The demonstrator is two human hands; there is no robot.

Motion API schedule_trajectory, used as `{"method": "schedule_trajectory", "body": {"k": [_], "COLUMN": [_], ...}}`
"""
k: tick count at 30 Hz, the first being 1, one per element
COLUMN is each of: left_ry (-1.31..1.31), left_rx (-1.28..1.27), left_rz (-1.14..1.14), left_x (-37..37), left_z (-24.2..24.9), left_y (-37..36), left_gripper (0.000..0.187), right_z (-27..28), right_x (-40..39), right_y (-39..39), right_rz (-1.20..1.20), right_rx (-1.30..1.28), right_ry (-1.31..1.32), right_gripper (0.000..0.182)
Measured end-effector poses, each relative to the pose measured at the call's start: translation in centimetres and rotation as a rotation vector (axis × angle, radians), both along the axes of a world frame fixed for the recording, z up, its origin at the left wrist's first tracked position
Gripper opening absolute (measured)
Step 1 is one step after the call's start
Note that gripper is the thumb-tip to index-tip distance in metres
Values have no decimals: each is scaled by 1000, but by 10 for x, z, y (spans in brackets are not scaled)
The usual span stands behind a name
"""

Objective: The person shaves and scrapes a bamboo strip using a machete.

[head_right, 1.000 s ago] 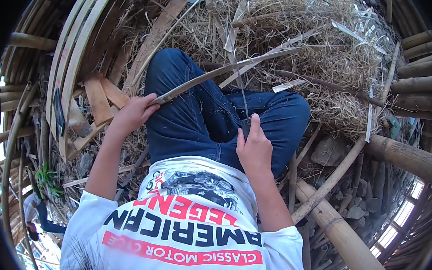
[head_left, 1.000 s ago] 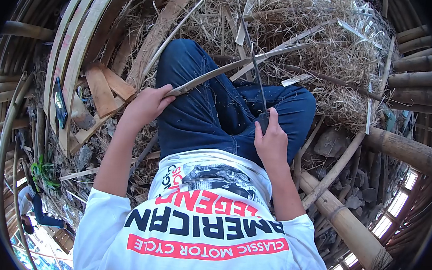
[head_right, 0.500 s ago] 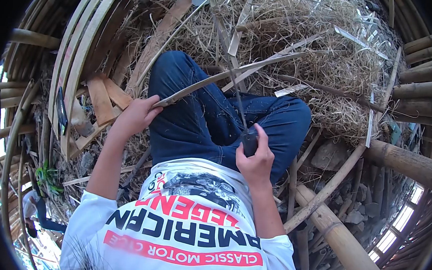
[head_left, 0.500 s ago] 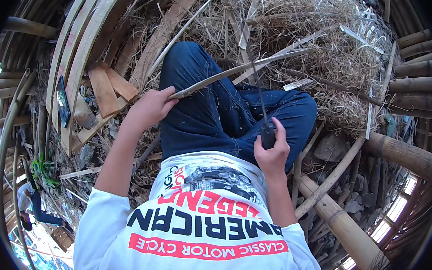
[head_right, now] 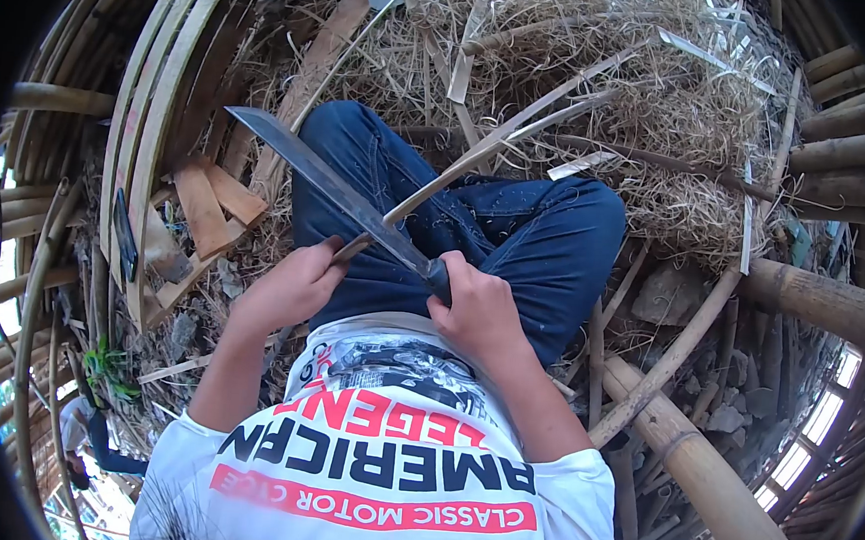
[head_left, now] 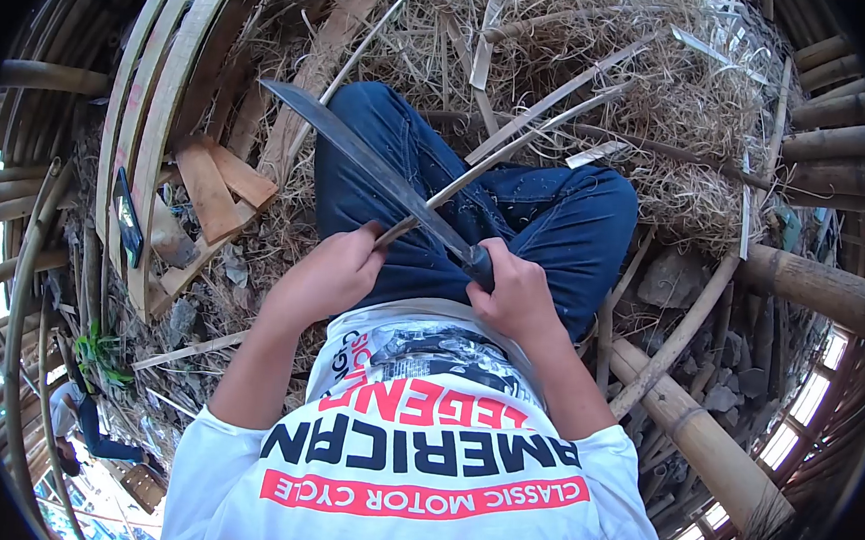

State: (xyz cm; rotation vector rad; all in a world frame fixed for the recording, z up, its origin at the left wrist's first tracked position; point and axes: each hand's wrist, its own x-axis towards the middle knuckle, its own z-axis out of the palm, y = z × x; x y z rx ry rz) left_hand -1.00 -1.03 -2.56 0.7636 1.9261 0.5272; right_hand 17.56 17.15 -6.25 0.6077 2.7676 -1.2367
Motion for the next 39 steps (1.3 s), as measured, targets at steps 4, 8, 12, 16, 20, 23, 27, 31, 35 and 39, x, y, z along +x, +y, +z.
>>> {"method": "schedule_trajectory", "body": {"k": [4, 8, 12, 16, 20, 23, 27, 31, 35, 39], "left_ry": [127, 138, 120, 84, 132, -56, -4, 19, 33, 32], "left_rx": [31, 43, 71, 48, 85, 75, 13, 66, 13, 3], "left_rz": [39, 24, 48, 46, 15, 98, 46, 52, 58, 23], "left_x": [16, 25, 30, 33, 31, 18, 26, 23, 23, 23], "left_z": [10, 11, 13, 20, 18, 27, 35, 29, 35, 30], "left_y": [3, 2, 1, 3, -3, -21, -10, -5, 4, 9], "left_gripper": [25, 24, 23, 23, 21, 20, 18, 18, 17, 18], "right_z": [5, 6, 6, 8, 7, -5, -24, -2, 10, 8], "right_x": [8, 16, 23, 27, 32, 43, 61, 55, 39, 23], "right_y": [5, 9, 11, 17, 27, 68, 129, 108, 54, 23], "right_rz": [-3, 5, 17, 29, 20, -182, -312, -325, -213, -52], "right_rx": [92, 234, 335, 384, 456, 506, 622, 576, 371, 346], "right_ry": [-14, -38, -41, -37, -45, -252, -320, -201, 48, 21], "right_gripper": [35, 35, 38, 40, 39, 34, 30, 30, 33, 35]}}
